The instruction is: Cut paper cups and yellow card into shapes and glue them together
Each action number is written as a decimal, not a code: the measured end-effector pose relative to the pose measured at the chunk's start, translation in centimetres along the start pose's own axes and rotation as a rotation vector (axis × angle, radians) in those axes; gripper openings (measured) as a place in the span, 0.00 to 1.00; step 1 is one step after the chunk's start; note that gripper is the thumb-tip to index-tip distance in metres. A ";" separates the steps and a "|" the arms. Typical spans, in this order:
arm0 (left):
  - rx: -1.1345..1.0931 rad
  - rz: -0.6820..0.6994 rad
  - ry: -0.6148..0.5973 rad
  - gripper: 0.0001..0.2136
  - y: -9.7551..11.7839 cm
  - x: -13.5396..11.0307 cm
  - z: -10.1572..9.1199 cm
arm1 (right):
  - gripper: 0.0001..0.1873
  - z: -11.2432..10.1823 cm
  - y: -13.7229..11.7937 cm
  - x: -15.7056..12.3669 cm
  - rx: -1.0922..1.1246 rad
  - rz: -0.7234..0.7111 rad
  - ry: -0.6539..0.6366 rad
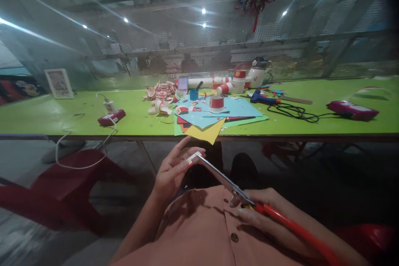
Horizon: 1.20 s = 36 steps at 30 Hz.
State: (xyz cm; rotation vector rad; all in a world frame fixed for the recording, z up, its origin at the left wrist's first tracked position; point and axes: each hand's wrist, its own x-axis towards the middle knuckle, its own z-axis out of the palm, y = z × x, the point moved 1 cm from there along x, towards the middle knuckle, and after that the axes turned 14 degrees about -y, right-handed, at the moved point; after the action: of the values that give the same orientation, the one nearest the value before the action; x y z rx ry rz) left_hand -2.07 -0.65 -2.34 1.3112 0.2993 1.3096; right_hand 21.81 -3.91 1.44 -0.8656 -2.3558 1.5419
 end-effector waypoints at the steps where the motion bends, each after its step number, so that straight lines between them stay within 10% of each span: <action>1: -0.006 0.000 0.011 0.26 -0.1 0.0 -0.1 | 0.21 0.1 0.1 0.0 -0.010 0.008 0.011; 8: -0.051 0.034 0.036 0.23 -0.1 -0.1 -0.2 | 0.19 0.7 0.4 -0.6 -0.034 0.122 0.117; 15: -0.121 0.006 0.051 0.21 0.1 0.2 0.1 | 0.12 0.2 -0.9 -0.1 -0.039 -0.049 -0.047; 27: -0.377 -0.099 0.166 0.15 -1.1 0.4 -0.3 | 0.20 1.1 4.2 0.1 -0.013 0.081 0.265; 36: -0.159 -0.005 0.087 0.17 -1.3 1.1 0.5 | 0.17 1.1 2.5 0.9 0.011 0.020 0.102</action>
State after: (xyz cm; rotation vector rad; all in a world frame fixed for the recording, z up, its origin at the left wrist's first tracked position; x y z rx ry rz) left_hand -0.64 0.34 -2.73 1.1216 0.2536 1.3598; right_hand 21.52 -3.51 -1.42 -0.9448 -2.2715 1.4802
